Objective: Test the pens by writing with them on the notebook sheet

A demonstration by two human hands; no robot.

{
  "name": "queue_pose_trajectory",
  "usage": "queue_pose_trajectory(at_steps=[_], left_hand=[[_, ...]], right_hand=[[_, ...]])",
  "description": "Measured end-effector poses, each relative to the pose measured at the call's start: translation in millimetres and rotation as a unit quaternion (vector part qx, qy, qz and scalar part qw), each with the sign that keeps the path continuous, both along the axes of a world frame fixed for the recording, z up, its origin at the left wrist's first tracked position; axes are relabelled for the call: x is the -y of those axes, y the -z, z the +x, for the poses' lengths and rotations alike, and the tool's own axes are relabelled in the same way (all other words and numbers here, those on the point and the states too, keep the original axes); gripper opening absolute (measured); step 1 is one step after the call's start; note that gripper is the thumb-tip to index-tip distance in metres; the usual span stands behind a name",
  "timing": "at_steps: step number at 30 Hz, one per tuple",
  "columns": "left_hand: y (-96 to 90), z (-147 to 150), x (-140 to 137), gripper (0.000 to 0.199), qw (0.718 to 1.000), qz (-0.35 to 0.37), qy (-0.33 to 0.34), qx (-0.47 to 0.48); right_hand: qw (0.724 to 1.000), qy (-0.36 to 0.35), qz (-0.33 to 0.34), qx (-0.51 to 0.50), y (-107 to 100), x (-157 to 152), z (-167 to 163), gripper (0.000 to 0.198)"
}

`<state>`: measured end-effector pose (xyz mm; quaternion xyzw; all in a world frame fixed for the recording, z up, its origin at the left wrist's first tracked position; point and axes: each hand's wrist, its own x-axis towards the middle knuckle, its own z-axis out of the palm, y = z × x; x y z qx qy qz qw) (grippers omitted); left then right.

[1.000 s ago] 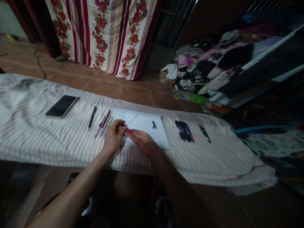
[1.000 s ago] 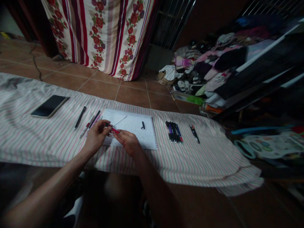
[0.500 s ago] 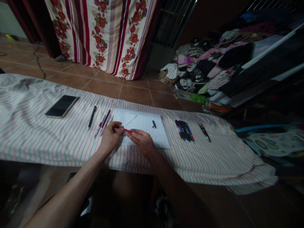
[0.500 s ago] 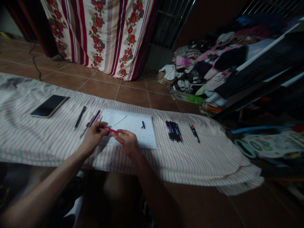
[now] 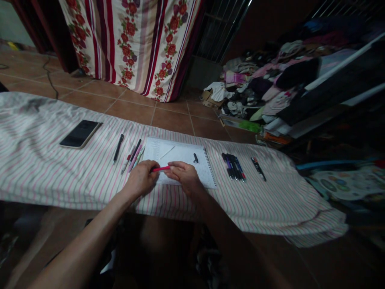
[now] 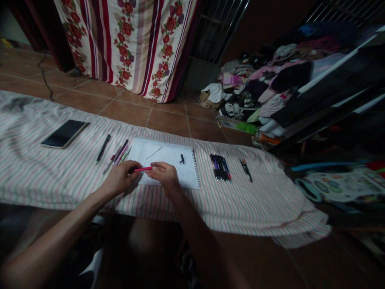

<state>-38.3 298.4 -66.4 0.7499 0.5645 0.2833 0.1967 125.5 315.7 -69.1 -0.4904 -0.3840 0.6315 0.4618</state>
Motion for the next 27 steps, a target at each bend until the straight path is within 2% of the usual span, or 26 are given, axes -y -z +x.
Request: queue_pose_trajectory(at_steps=[4, 7, 16, 20, 27], left_hand=[[4.9, 1, 2, 0.035, 0.996, 0.014, 0.051, -0.069], [8.6, 3, 3, 0.039, 0.994, 0.007, 0.064, -0.083], [6.0, 5, 4, 0.034, 0.995, 0.000, 0.084, -0.050], [2.9, 7, 5, 0.033, 0.996, 0.009, 0.070, -0.055], [1.9, 13, 8, 0.035, 0.999, 0.013, 0.052, -0.007]], right_hand=[[1.000, -0.022, 0.001, 0.021, 0, 2, -2, 0.011], [0.998, -0.055, 0.011, 0.040, 0, 3, -4, 0.015], [0.995, -0.057, 0.040, 0.078, 1, -3, -1, 0.019], [0.992, -0.067, 0.033, 0.102, -4, -1, 0, 0.019], [0.990, -0.074, 0.037, 0.113, -11, -1, -1, 0.018]])
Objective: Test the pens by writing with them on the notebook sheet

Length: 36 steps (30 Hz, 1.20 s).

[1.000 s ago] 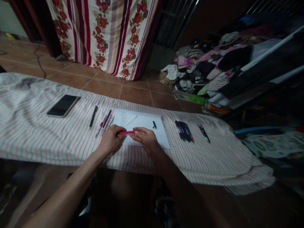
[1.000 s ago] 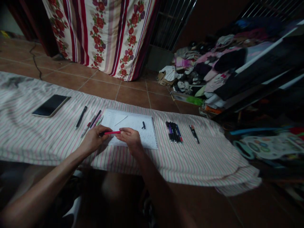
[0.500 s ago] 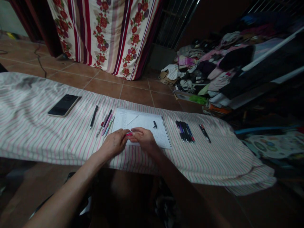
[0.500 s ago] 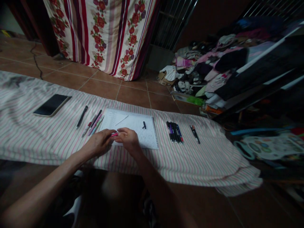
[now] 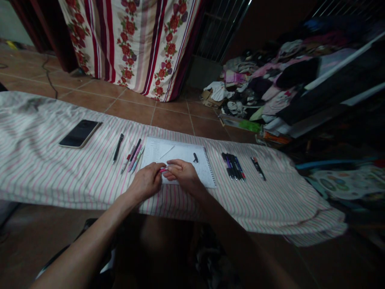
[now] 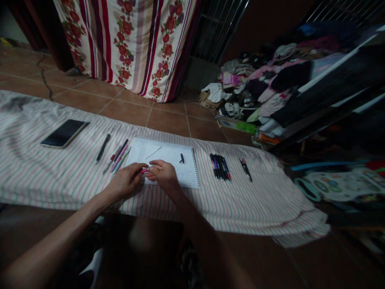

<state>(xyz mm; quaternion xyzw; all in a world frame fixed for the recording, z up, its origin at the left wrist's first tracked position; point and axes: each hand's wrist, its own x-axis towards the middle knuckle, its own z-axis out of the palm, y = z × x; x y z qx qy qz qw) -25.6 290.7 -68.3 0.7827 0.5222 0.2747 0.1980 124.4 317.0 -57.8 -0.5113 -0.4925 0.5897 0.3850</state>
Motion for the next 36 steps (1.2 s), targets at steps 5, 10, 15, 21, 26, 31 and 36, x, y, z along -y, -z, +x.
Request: queue_pose_trajectory(at_steps=[5, 10, 15, 21, 26, 31, 36], left_hand=[[-0.9, 1, -1, 0.026, 1.000, -0.003, -0.015, 0.011], [-1.1, 0, -2, 0.022, 0.998, -0.008, -0.049, 0.027], [-4.2, 2, -1, 0.018, 0.997, -0.008, -0.081, 0.017], [-0.9, 2, -1, 0.021, 0.995, -0.011, -0.094, 0.038], [4.1, 0, -4, 0.023, 0.988, -0.030, -0.123, 0.094], [4.3, -4, -6, 0.023, 0.979, -0.044, -0.146, 0.134], [2.4, -7, -6, 0.022, 0.972, -0.055, -0.188, 0.132]], right_hand=[[1.000, -0.010, -0.006, 0.006, -4, 1, 1, 0.022], [1.000, -0.029, -0.003, -0.001, -4, 3, 2, 0.022], [0.999, -0.032, 0.002, 0.012, -3, 2, -1, 0.022], [1.000, -0.011, 0.002, 0.023, -5, 2, -8, 0.014], [0.999, 0.031, -0.018, 0.033, -6, -6, -9, 0.013], [0.995, 0.076, -0.005, 0.069, 2, -28, -5, 0.010], [0.972, 0.085, 0.064, 0.211, 9, -50, -1, 0.006]])
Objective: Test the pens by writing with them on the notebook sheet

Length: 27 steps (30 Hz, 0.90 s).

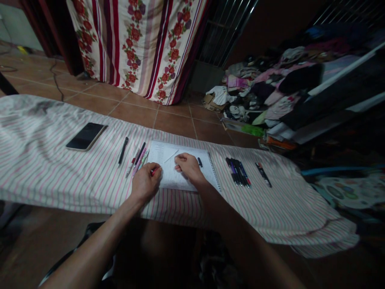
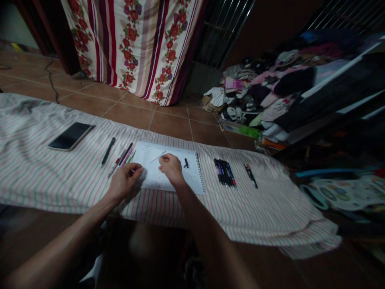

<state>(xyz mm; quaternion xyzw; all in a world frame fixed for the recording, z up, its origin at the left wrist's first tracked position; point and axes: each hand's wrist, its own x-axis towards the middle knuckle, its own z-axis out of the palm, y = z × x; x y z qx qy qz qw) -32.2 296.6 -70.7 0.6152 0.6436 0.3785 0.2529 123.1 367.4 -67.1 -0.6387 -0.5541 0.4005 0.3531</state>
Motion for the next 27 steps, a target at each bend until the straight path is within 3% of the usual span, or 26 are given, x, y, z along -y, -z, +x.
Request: queue_pose_trajectory(at_steps=[5, 11, 16, 22, 27], left_hand=[[-4.1, -3, -1, 0.021, 0.999, -0.024, -0.030, -0.002], [-11.4, -3, -2, 0.022, 0.997, -0.061, -0.037, -0.004], [-16.5, -1, -1, 0.023, 0.997, -0.076, -0.020, 0.017], [-18.6, -5, 0, 0.023, 0.996, -0.085, -0.036, 0.002], [-20.2, -4, 0, 0.023, 0.995, -0.090, -0.033, -0.007]], right_hand=[[0.967, -0.015, -0.011, 0.255, -6, -17, -6, 0.021], [0.940, -0.014, -0.037, 0.339, -8, -35, -21, 0.033], [0.930, -0.008, -0.071, 0.360, -7, -45, -30, 0.028], [0.938, -0.008, -0.123, 0.324, -6, -46, -34, 0.026], [0.947, 0.000, -0.121, 0.298, -2, -49, -35, 0.017]])
